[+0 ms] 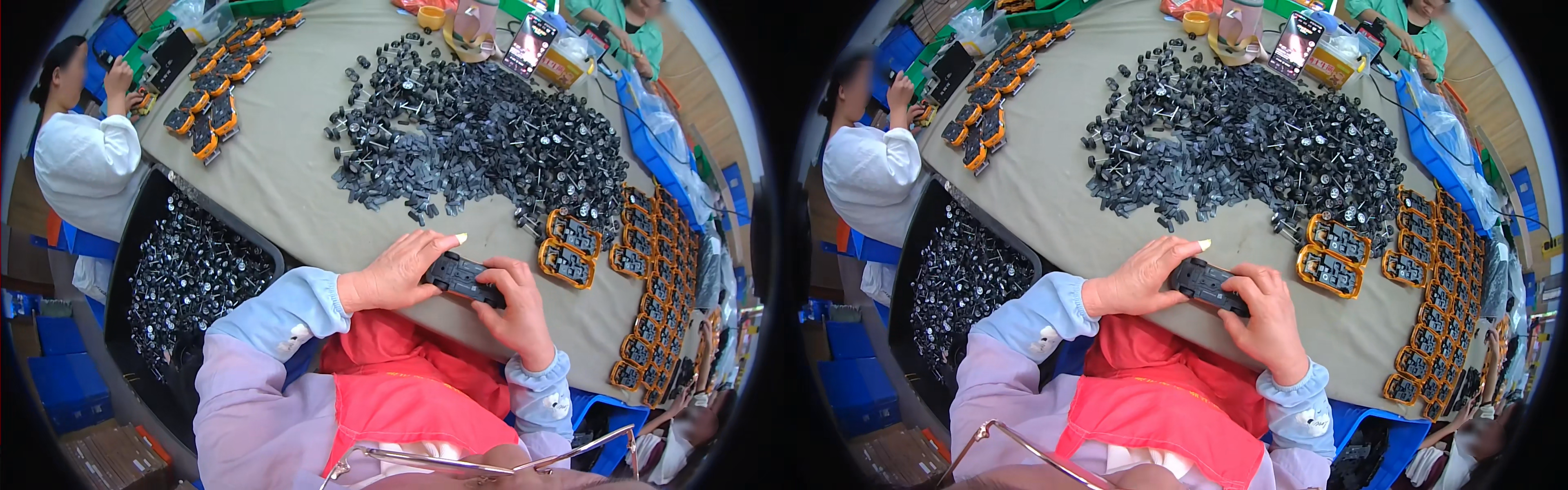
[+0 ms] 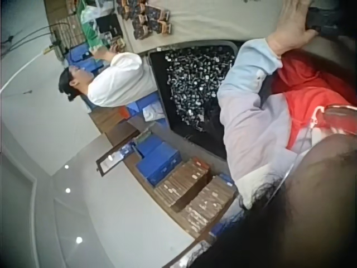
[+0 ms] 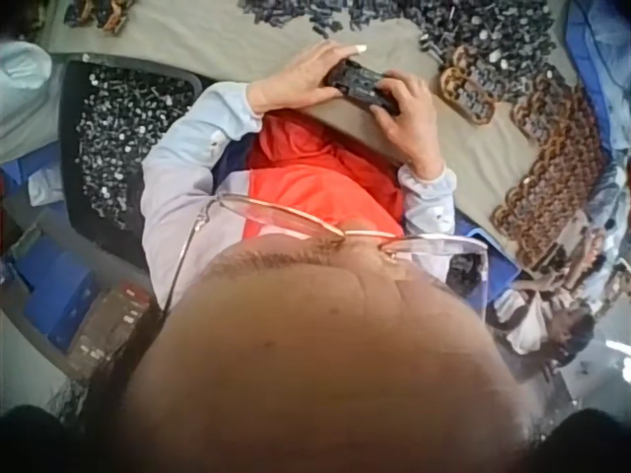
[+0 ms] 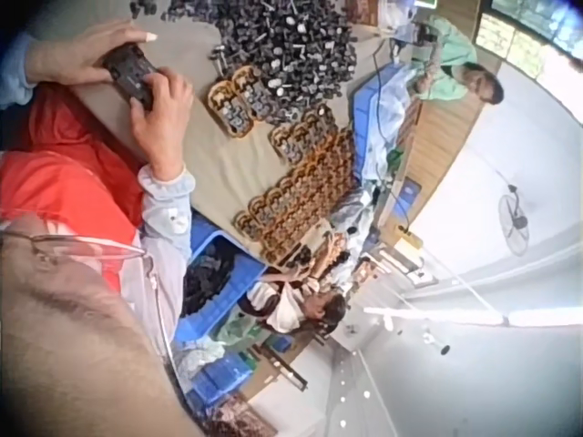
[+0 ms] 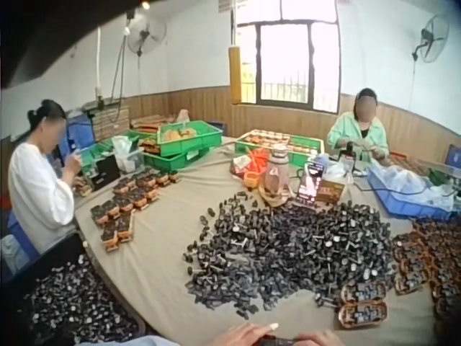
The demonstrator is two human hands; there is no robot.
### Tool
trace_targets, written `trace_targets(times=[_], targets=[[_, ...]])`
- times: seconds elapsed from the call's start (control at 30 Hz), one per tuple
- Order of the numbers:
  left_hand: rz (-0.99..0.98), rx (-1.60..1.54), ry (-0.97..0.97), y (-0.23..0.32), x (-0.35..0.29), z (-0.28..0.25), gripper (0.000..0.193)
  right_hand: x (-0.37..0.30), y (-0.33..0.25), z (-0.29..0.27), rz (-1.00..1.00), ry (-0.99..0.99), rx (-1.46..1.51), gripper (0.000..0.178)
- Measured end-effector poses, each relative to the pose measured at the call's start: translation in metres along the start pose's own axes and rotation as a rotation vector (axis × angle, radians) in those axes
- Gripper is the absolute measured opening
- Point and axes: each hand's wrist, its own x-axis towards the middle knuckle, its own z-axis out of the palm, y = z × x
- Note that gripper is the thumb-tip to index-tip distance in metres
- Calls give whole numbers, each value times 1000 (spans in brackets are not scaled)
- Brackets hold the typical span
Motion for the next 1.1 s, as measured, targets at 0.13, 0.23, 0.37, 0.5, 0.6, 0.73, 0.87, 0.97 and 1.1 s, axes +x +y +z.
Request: trace_targets(times=[0.13, 0.23, 0.37, 0.5, 0.6, 0.73, 0.87, 0.97, 1.1], targets=[[14, 11, -3, 2, 0, 2, 86, -6, 1, -4, -13, -38, -70, 54], [29, 18, -18, 10, 5, -8, 84, -14, 10, -10, 45, 11, -2, 69], [48, 184, 58, 26, 14, -8, 61, -34, 27, -7, 244, -45, 179, 81], [95, 227, -49, 26, 26, 1, 44, -29, 30, 4, 383, -10, 358, 75], [124, 277, -139, 30, 31, 2, 38, -32, 39, 11, 278, 4, 263, 71], [285, 492, -179, 37, 28, 6, 32, -31, 46, 9, 189, 3, 288, 72], [353, 586, -148, 53, 13, 23, 41, -39, 66, -3, 282, -42, 539, 56], [385, 615, -27, 46, -5, 25, 41, -17, 54, 13, 273, -53, 455, 40], [363, 575, 3, 42, 8, 26, 41, -18, 55, 7, 253, -90, 331, 35]])
